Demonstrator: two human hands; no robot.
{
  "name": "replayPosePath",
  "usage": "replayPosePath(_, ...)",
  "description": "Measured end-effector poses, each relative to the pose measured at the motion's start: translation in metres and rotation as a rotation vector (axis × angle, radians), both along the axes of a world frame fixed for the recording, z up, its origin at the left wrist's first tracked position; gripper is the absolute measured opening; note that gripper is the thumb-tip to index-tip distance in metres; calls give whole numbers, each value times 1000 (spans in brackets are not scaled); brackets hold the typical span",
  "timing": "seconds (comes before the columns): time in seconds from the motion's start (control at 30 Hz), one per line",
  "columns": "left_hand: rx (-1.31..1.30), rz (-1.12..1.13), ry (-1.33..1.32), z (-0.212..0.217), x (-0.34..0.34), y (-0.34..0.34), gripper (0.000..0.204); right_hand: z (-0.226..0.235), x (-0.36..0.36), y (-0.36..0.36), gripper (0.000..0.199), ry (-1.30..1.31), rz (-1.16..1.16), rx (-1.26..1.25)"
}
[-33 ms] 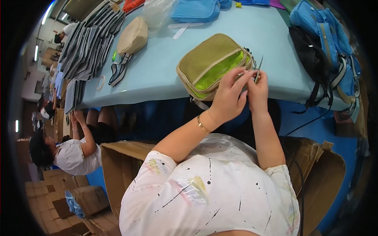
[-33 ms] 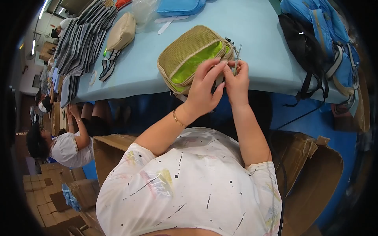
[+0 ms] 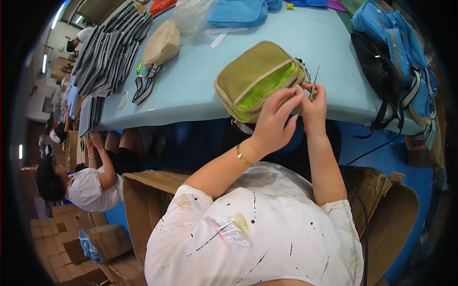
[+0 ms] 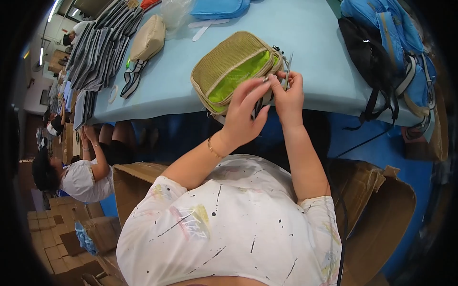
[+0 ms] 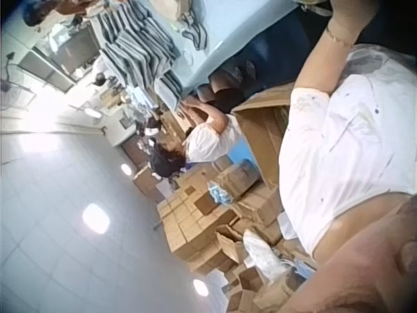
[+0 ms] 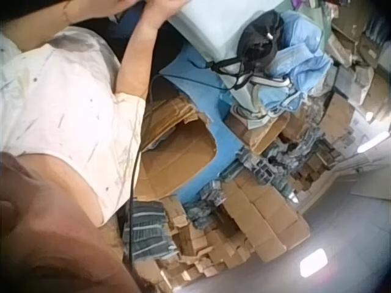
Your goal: Assembling and trimming straps for small pouches at a factory workshop station.
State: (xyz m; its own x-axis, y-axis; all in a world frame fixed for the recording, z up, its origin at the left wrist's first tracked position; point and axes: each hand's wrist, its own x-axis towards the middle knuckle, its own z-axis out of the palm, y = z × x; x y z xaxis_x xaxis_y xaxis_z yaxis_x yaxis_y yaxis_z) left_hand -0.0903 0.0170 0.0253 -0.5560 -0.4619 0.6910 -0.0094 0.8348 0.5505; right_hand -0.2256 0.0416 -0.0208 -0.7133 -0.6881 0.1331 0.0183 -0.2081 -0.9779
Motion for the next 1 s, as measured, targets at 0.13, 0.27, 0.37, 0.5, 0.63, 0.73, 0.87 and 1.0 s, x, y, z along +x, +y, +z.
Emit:
replayPosePath(0.13,-106,411,96,-38,73,11,40,2,-7,-9,40,291,-8,185)
replayPosePath(0.27,525,455,215,-62,114,-12,37,11,-7,-13,38,423,-45,212)
replayPosePath(0.37,969,254,320,-60,113,-17,36,9,-10,-16,39,490,-77,230)
replayPosePath(0.5,1562,-69,396,-50,103,-13,37,17,-13,-9,29,257,47,148)
replayPosePath(0.63,1565,-250,470,-19,75,-5,37,34,-6,6,18,33,81,-36)
replayPosePath(0.73,1411,-266,437,-4,41,-11,40,48,7,14,17,231,-68,-139)
replayPosePath(0.87,1141,-233,25,-28,3,-31,31,34,2,15,15,362,-101,-65)
replayPosePath(1.0,907,-50,-239,-43,7,-27,29,21,-7,23,15,214,-20,44)
